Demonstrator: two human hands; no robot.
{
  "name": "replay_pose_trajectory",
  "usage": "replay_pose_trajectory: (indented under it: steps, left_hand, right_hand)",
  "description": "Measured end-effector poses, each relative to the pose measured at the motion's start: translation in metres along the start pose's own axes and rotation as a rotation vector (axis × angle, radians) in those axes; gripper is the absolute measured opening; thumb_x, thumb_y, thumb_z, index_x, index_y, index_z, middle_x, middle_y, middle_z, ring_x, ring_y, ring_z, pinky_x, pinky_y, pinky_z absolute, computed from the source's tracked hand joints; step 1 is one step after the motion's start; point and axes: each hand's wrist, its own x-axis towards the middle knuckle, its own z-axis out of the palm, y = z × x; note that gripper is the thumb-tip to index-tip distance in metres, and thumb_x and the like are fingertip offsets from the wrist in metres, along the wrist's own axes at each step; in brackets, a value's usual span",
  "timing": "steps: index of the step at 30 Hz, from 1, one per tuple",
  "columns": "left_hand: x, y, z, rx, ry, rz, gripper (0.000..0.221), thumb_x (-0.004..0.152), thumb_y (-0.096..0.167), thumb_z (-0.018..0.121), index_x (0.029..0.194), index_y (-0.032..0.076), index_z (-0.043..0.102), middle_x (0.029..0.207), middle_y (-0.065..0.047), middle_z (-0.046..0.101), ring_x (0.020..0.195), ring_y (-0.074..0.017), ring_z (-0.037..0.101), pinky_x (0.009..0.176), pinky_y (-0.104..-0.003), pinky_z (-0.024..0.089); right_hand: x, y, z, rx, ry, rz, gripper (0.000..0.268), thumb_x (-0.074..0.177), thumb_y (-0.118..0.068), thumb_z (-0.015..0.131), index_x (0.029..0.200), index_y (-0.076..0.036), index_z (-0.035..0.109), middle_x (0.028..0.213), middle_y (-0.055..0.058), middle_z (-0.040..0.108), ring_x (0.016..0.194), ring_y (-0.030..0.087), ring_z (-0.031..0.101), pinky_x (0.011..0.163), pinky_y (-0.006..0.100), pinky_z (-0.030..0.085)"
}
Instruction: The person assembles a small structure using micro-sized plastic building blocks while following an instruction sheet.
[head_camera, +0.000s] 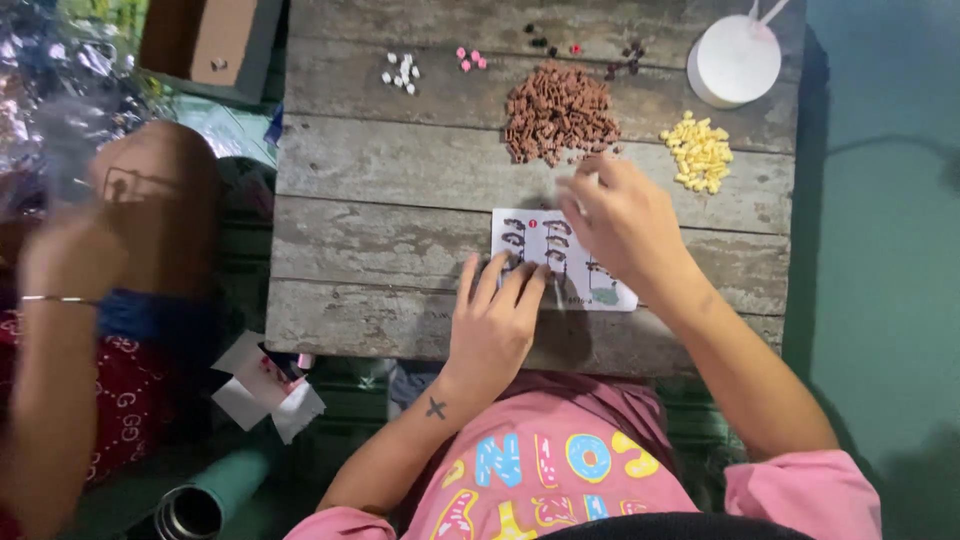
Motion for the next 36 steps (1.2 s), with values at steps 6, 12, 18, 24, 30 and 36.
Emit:
replay_pose_trajectory:
  steps: [6, 12, 18, 24, 30, 36]
  left_hand:
    - [-0.010, -0.016, 0.021, -0.488, 0.004, -0.189, 0.023, 0.108, 0.011, 0.072, 0.130, 0.013, 0.080, 0.116, 0.000, 0.071, 0.107, -0.0238, 0.078, 0.097, -0.037, 0.066]
    - [0.026, -0.020, -0.021, -1.060, 0.023, -0.624, 0.017, 0.098, 0.003, 0.087, 0.106, 0.006, 0.072, 0.110, -0.011, 0.089, 0.105, -0.0273, 0.088, 0.088, -0.032, 0.073]
    - [0.021, -0.032, -0.015, -1.210, 0.054, -0.755, 0.038, 0.095, 0.004, 0.092, 0.131, 0.008, 0.080, 0.109, -0.009, 0.081, 0.103, -0.0131, 0.074, 0.097, -0.034, 0.069]
    - [0.012, -0.034, 0.007, -1.467, 0.227, -0.733, 0.028, 0.099, -0.005, 0.083, 0.127, -0.003, 0.077, 0.104, -0.020, 0.083, 0.095, -0.0294, 0.086, 0.086, -0.043, 0.075]
    - [0.016, -0.019, 0.015, -1.561, 0.286, -0.805, 0.023, 0.105, 0.002, 0.078, 0.124, -0.004, 0.065, 0.114, -0.023, 0.080, 0.101, -0.0286, 0.084, 0.090, -0.045, 0.073]
    - [0.026, 0.005, -0.005, -1.646, 0.198, -0.916, 0.026, 0.110, 0.004, 0.072, 0.122, 0.001, 0.050, 0.122, -0.037, 0.081, 0.104, -0.0335, 0.084, 0.095, -0.049, 0.075]
  right_hand:
    - [0.028, 0.017, 0.042, -0.068, 0.020, 0.061, 0.017, 0.101, -0.026, 0.089, 0.114, -0.016, 0.088, 0.105, 0.004, 0.070, 0.094, 0.027, 0.077, 0.073, 0.038, 0.065]
    - [0.024, 0.019, 0.045, -0.015, 0.004, 0.045, 0.008, 0.105, -0.022, 0.085, 0.105, -0.014, 0.086, 0.111, 0.005, 0.068, 0.099, 0.025, 0.078, 0.073, 0.033, 0.067]
    - [-0.003, 0.015, 0.045, 0.044, -0.010, 0.050, 0.011, 0.108, -0.024, 0.082, 0.115, -0.017, 0.078, 0.108, 0.001, 0.075, 0.100, 0.022, 0.081, 0.075, 0.034, 0.067]
    - [-0.001, -0.041, -0.065, 0.745, -0.043, 0.187, 0.017, 0.098, 0.002, 0.085, 0.108, -0.011, 0.085, 0.104, 0.005, 0.085, 0.090, 0.022, 0.084, 0.079, 0.032, 0.069]
    - [-0.028, -0.067, -0.079, 0.872, 0.118, 0.330, 0.016, 0.090, 0.005, 0.092, 0.102, -0.006, 0.087, 0.099, 0.006, 0.089, 0.087, 0.015, 0.086, 0.076, 0.026, 0.073]
    - [-0.043, -0.076, -0.059, 0.566, 0.341, 0.230, 0.022, 0.085, 0.005, 0.095, 0.097, -0.012, 0.088, 0.102, 0.001, 0.088, 0.082, 0.017, 0.081, 0.075, 0.030, 0.070]
